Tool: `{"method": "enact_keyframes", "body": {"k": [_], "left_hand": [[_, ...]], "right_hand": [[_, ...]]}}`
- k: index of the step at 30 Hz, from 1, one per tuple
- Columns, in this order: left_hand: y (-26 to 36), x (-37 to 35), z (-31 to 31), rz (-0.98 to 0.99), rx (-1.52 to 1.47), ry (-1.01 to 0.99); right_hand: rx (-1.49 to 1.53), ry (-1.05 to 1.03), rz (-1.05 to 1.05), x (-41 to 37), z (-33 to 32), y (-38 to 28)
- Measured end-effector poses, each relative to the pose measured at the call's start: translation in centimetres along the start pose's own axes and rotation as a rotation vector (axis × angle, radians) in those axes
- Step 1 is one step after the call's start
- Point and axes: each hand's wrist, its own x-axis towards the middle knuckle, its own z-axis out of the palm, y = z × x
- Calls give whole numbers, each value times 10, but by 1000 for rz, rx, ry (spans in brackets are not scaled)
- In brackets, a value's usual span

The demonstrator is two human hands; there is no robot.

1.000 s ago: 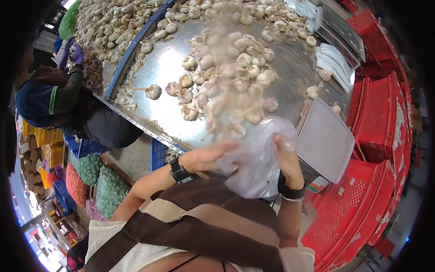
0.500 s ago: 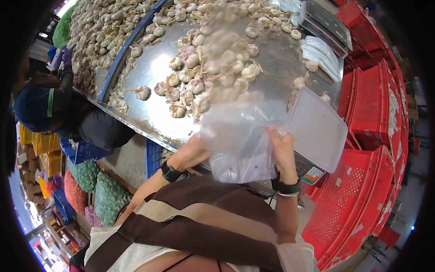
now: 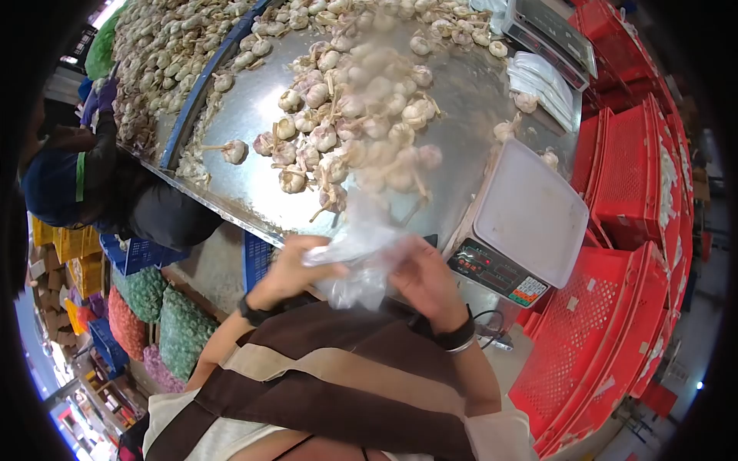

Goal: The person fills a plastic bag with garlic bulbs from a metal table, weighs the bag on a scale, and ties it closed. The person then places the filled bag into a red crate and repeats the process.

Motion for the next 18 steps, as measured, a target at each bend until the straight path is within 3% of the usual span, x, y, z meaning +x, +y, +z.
{"method": "enact_keyframes", "body": {"k": [1, 3, 5, 6, 7, 9, 10, 11, 12, 13, 14, 15, 16, 17, 18], "left_hand": [[-15, -5, -17, -48, 14, 138], [-48, -7, -81, -203, -91, 427], [-58, -4, -114, 30, 439, 446], [-30, -1, -95, 268, 666, 435], [8, 4, -64, 506, 886, 414], [42, 12, -26, 722, 721, 40], [35, 17, -24, 721, 722, 46], [19, 25, -22, 501, 360, -219], [11, 30, -22, 271, -5, -467], [9, 28, -22, 272, -1, -461], [7, 22, -21, -100, -552, -266], [6, 18, -22, -478, -1086, -39], [10, 16, -25, -436, -1342, -70], [7, 15, -21, -432, -1341, -65], [-4, 14, -12, -438, -1327, 115]], "right_hand": [[306, -11, 47, -4, -4, -8], [353, -51, 114, -11, -24, -30], [238, -102, 212, -5, -26, -42], [-15, 98, 184, -5, -4, -41], [-14, 100, 189, 1, 1, -34], [-239, -307, 333, 12, 6, -25], [-316, -344, 304, 12, 14, -28], [-321, -348, 307, 15, 13, -32], [-732, -459, 26, 19, 10, -37], [-1131, -556, -275, 22, 5, -42], [-1130, -563, -277, 25, -2, -47], [-1032, -390, -174, 28, -11, -52], [-929, -219, -70, 31, -20, -56], [-824, -50, 32, 34, -24, -57], [-323, -44, 94, 34, -25, -55]]}}
